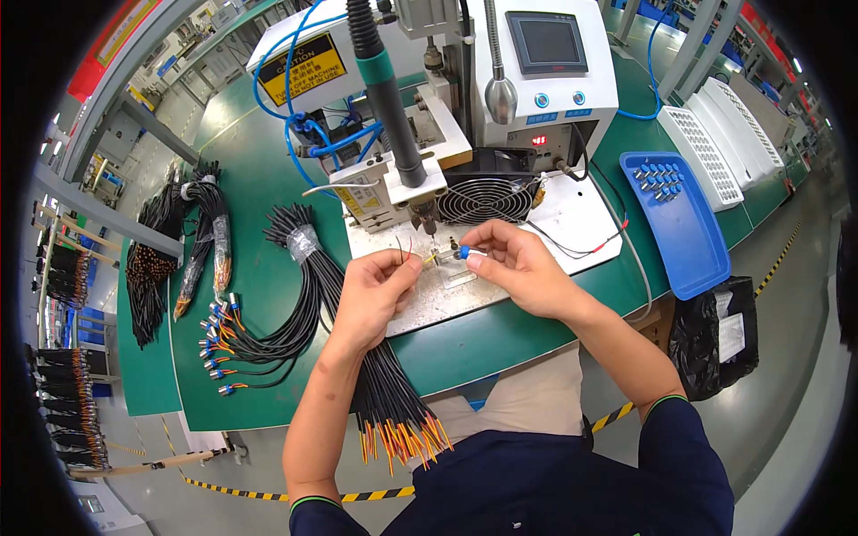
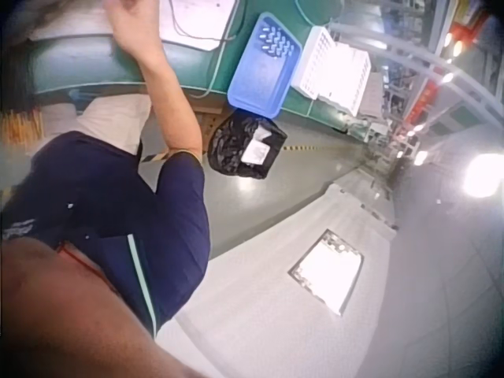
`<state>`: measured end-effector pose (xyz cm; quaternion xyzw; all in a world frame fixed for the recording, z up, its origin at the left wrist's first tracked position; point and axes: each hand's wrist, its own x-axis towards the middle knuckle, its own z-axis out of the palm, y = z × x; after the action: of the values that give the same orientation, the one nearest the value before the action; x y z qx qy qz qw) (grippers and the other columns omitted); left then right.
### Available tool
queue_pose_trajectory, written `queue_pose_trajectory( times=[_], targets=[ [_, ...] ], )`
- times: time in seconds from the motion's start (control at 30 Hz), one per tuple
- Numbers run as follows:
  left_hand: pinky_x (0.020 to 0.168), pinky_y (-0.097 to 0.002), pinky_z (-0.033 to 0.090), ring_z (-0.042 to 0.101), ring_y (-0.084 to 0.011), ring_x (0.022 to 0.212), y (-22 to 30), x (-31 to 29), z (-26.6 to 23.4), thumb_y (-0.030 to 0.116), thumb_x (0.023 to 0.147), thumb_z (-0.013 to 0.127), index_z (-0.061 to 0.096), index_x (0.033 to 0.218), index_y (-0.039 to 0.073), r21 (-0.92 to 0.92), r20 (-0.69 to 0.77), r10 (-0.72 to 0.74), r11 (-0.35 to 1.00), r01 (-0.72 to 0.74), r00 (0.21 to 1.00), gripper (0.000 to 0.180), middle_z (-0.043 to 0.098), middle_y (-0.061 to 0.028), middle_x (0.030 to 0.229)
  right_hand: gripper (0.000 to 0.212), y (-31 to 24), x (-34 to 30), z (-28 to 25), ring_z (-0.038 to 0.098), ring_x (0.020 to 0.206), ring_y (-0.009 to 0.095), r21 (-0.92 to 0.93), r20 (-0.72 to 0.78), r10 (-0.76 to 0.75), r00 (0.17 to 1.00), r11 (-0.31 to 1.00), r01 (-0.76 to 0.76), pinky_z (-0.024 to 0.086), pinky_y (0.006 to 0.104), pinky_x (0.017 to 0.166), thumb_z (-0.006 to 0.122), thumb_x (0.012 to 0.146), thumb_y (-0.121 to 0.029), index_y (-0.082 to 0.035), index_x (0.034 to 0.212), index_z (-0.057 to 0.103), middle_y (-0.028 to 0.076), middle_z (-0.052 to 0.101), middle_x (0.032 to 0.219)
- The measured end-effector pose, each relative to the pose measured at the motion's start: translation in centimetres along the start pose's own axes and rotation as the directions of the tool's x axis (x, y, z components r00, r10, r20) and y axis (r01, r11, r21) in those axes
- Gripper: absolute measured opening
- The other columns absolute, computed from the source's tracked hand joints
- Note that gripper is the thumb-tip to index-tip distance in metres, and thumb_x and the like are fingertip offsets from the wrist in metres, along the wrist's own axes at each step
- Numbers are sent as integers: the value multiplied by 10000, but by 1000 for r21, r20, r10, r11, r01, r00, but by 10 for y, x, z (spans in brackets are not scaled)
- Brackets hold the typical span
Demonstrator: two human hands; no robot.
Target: The person assembles a wiring harness component by hand, attaching electrical terminals to plastic connectors, then tests the completed harness using industrial bench equipment.
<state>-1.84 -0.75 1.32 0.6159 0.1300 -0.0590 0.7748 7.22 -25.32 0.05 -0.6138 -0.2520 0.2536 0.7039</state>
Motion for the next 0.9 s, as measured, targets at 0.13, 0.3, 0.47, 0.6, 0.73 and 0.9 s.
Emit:
queue_pose_trajectory(
  times=[0.13, 0.3, 0.47, 0.6, 0.73, 0.9],
  targets=[
    [501, -212, 258, 402, 0, 565, -1, 7, 0, 125, 1052, 770, 759, 1096, -35, -15, -13, 5, 1000, -6, 1000, 166, 616, 54, 774, 294, -2, 13, -3, 668, 1117, 99, -166, 47, 41, 998, 986, -33, 552, 279, 997, 695, 1088, -92, 30, 1347, 628, 54, 700, 1213],
    [481, -208, 264, 435, 6, 543, 6, 12, 4, 57, 990, 792, 789, 1022, -48, 61, -91, 16, 998, -11, 996, 110, 687, 19, 793, 271, 2, 22, 4, 671, 1113, 95, -190, -7, 15, 1000, 982, -16, 552, 277, 996, 690, 1080, -51, 31, 1333, 638, 60, 705, 1221],
    [469, -212, 259, 432, 4, 534, 5, 19, 5, 13, 964, 788, 787, 1020, -72, -5, -97, 18, 1000, -19, 995, 101, 685, 11, 780, 263, 4, 24, 5, 675, 1107, 97, -165, 33, -9, 999, 986, 14, 555, 279, 994, 679, 1082, -30, 32, 1333, 635, 59, 705, 1214],
    [469, -209, 256, 435, 4, 537, 2, 22, 4, -8, 959, 776, 787, 1013, -81, -52, -87, 27, 998, -31, 996, 91, 682, 10, 778, 259, 7, 27, 6, 676, 1118, 98, -210, 25, 15, 1000, 978, -9, 554, 279, 1001, 674, 1085, -26, 33, 1334, 634, 59, 706, 1215],
    [471, -206, 256, 431, 7, 540, -1, 22, 6, -4, 966, 778, 790, 1011, -78, -48, -98, 34, 998, -38, 995, 88, 677, 20, 777, 261, 10, 26, 6, 684, 1118, 103, -243, 18, -5, 1000, 970, 10, 559, 279, 1001, 672, 1083, -16, 37, 1336, 636, 64, 710, 1218],
    [479, -203, 264, 430, 16, 551, -6, 21, 4, 16, 982, 787, 801, 1020, -63, -22, -91, 85, 996, -87, 992, 89, 670, 42, 775, 258, 13, 25, 8, 701, 1091, 114, -305, 2, -68, 998, 950, 66, 577, 286, 970, 683, 1072, -8, 40, 1323, 647, 81, 720, 1211]
  ],
)
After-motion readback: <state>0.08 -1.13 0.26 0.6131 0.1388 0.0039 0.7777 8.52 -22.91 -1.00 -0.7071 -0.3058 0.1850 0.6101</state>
